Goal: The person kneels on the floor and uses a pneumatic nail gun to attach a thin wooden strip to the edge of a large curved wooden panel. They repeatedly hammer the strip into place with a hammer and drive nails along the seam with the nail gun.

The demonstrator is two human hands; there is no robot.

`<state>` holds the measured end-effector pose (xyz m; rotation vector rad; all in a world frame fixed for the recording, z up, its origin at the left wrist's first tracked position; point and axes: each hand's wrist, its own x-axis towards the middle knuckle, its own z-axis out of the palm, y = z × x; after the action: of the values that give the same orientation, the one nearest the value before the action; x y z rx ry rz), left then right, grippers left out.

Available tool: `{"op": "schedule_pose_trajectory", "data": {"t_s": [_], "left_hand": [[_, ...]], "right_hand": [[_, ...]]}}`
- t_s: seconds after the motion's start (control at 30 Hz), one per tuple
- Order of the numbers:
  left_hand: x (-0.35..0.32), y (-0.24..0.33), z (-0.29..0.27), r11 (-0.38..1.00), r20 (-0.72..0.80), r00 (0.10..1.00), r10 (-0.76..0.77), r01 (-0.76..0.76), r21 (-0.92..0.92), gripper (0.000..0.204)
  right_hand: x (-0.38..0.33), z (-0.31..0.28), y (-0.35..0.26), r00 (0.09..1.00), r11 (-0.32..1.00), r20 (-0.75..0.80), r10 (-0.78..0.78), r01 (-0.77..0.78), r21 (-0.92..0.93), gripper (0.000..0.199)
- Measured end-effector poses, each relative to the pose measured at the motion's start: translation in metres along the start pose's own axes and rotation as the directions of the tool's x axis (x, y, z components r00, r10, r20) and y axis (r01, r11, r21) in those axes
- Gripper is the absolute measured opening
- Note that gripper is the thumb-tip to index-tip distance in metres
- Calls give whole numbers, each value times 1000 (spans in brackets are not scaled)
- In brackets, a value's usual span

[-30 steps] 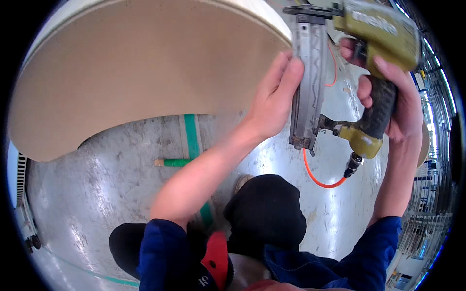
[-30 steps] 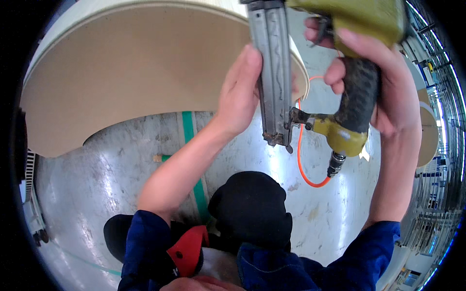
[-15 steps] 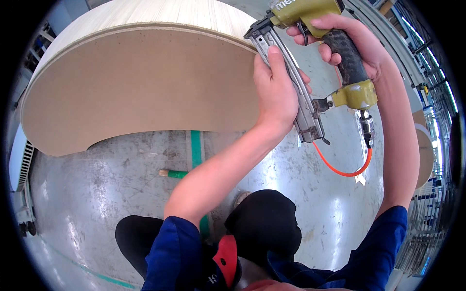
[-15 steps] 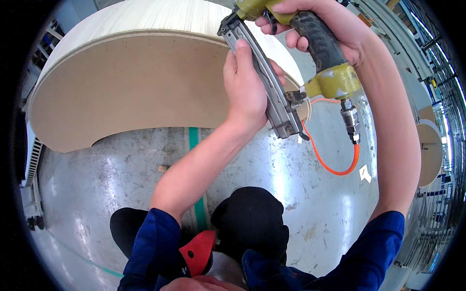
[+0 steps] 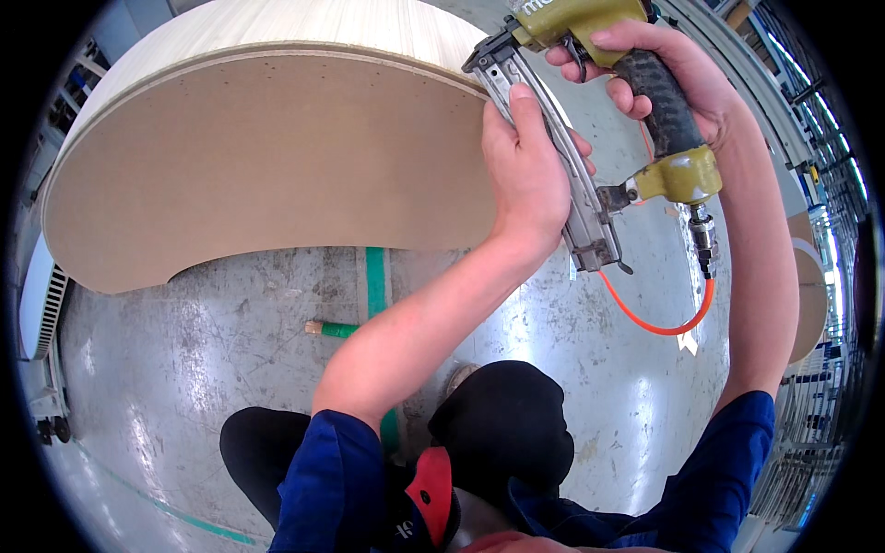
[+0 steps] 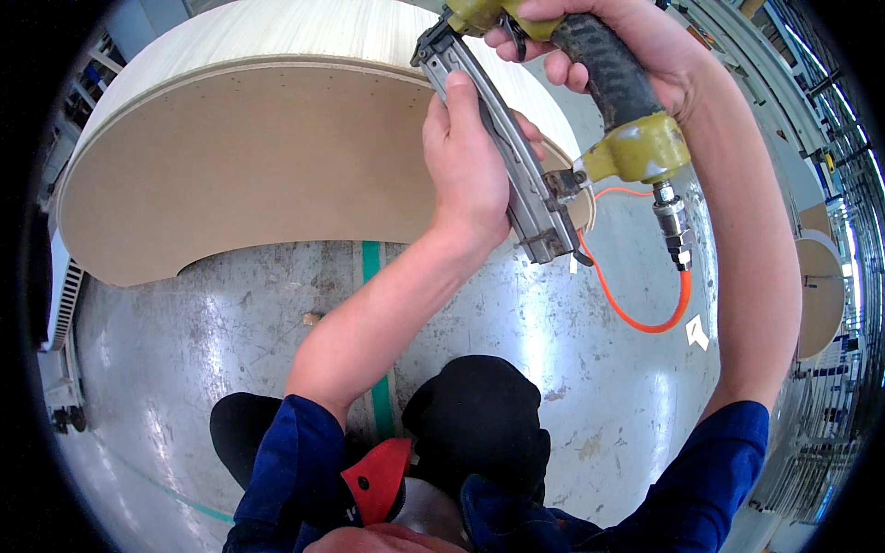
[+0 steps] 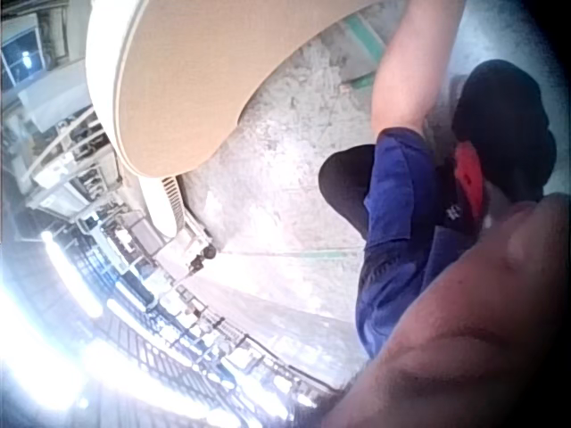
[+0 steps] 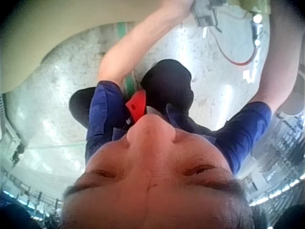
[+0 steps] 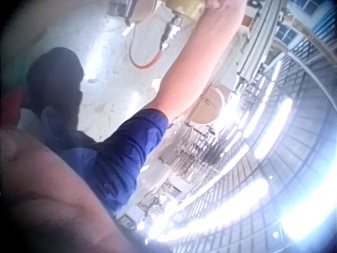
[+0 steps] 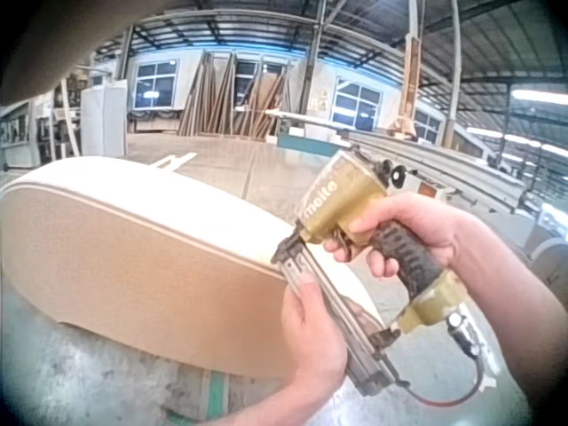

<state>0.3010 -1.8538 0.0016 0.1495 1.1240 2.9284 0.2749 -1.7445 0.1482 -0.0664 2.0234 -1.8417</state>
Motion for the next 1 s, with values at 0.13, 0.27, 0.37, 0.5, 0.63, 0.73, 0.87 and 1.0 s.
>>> {"op": "schedule_pose_trajectory", "data": {"t_s": [0.13, 0.27, 0.37, 0.5, 0.63, 0.73, 0.87, 1.0], "left_hand": [[2, 0, -2, 1000, -3, 1000, 13, -13, -3, 41], [2, 1, -3, 1000, -3, 1000, 7, -7, -4, 41], [4, 5, -2, 999, 30, 999, 36, -35, -12, 39], [4, 4, 1, 997, 46, 997, 64, -62, -42, 38], [-9, -27, -25, 989, 174, 984, 34, -58, 135, 39], [-31, -52, -119, 786, 569, 773, -280, -156, 599, 38], [-47, -58, -309, -113, 236, 532, -813, -542, 833, 49], [-103, -54, -442, -547, -75, 685, -724, -504, 668, 54]], "right_hand": [[2, 3, 1, 1000, 1000, -18, -25, 25, 3, 43], [3, 3, 2, 999, 1000, -24, -26, 26, -5, 43], [2, -1, 2, 1000, 1000, -9, -25, 25, 2, 44], [-1, -11, 1, 999, 998, -25, 37, -36, 41, 43], [-17, -21, 20, 999, 1000, 38, -29, 30, -8, 41], [-65, -28, 70, 996, 996, -85, 12, -19, -89, 40], [-108, -30, 193, 945, 959, -183, 272, -282, -27, 35], [-132, -14, 362, 873, 928, -321, 367, -368, 61, 20]]}}
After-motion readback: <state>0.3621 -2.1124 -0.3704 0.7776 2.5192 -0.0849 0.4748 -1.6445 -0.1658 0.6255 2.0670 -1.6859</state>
